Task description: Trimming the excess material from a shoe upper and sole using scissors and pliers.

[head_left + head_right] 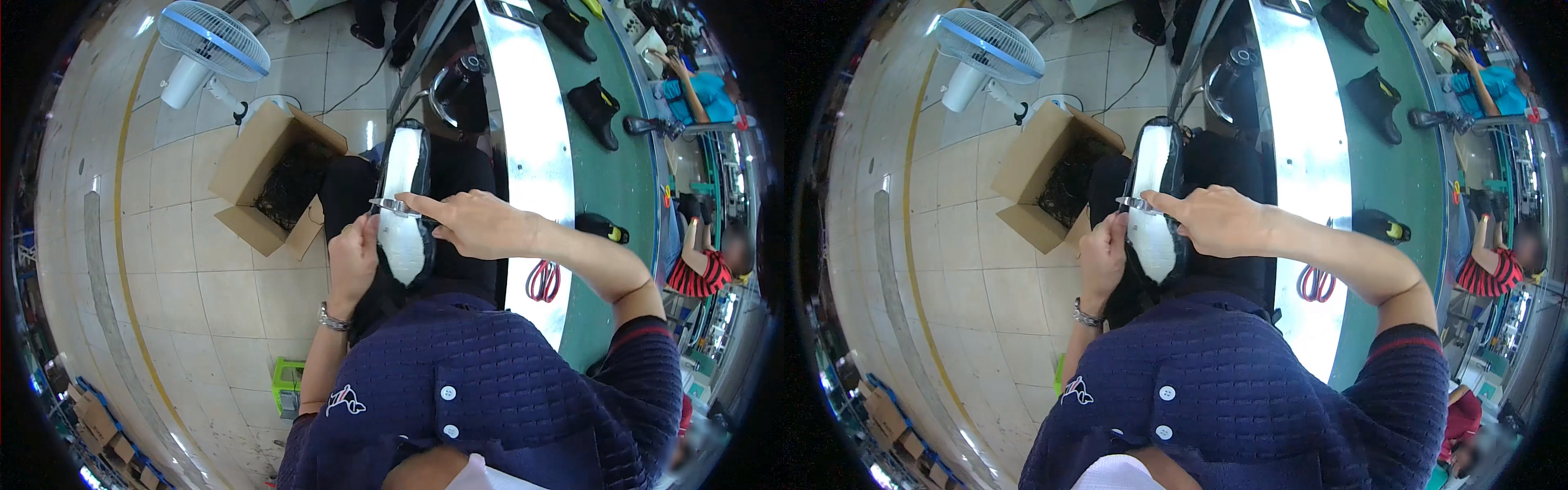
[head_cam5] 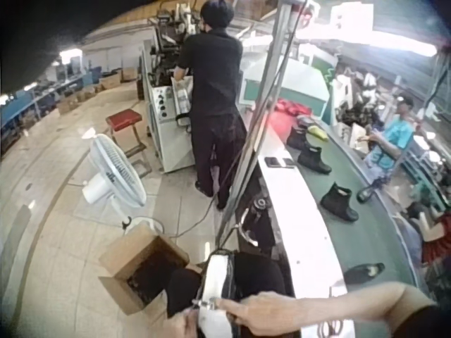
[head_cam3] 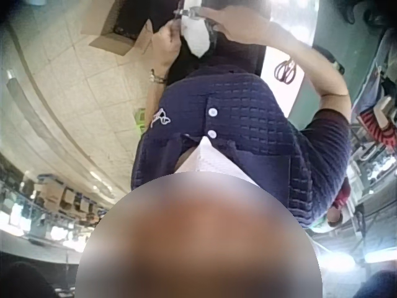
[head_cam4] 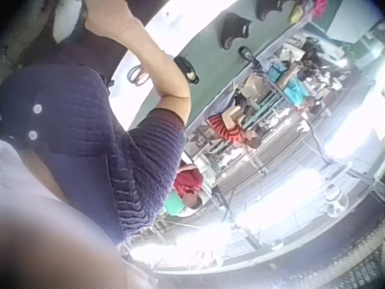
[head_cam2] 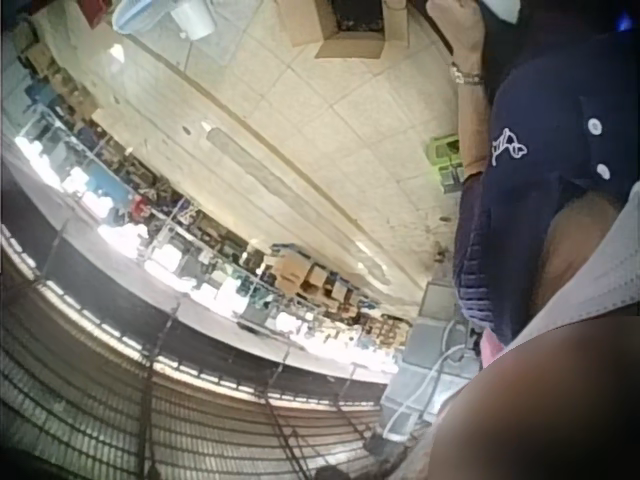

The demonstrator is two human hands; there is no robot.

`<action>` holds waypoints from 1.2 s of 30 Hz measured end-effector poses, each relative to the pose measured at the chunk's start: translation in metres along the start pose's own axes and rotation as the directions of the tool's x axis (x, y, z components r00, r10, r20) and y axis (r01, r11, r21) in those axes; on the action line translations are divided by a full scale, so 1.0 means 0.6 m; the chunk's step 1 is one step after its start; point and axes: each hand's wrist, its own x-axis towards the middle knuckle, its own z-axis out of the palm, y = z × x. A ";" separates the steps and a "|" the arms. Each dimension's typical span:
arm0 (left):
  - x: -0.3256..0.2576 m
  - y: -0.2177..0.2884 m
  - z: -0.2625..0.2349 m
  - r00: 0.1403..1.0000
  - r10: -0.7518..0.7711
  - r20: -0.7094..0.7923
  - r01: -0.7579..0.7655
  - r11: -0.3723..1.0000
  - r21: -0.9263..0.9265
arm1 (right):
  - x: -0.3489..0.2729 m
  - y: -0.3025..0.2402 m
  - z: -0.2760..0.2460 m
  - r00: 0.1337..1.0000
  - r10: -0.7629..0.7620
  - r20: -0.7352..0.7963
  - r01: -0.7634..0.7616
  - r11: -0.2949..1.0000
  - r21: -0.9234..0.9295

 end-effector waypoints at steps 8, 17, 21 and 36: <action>0.001 0.013 0.002 0.994 -0.051 0.099 0.046 0.997 0.055 | -0.015 0.023 0.041 0.997 0.010 -0.073 -0.015 0.998 -0.069; 0.085 -0.012 0.057 0.785 -0.089 0.613 0.619 0.145 -0.772 | -0.027 0.060 0.071 0.971 -0.071 -0.230 0.084 0.995 0.046; 0.079 -0.020 0.070 0.855 -0.127 0.502 0.516 0.284 -0.808 | -0.023 0.033 -0.026 0.996 -0.072 0.052 0.076 0.994 -0.077; 0.088 -0.013 0.029 0.795 -0.091 0.600 0.587 0.367 -0.722 | 0.060 0.085 -0.030 0.962 -0.153 -0.224 0.092 0.961 -0.261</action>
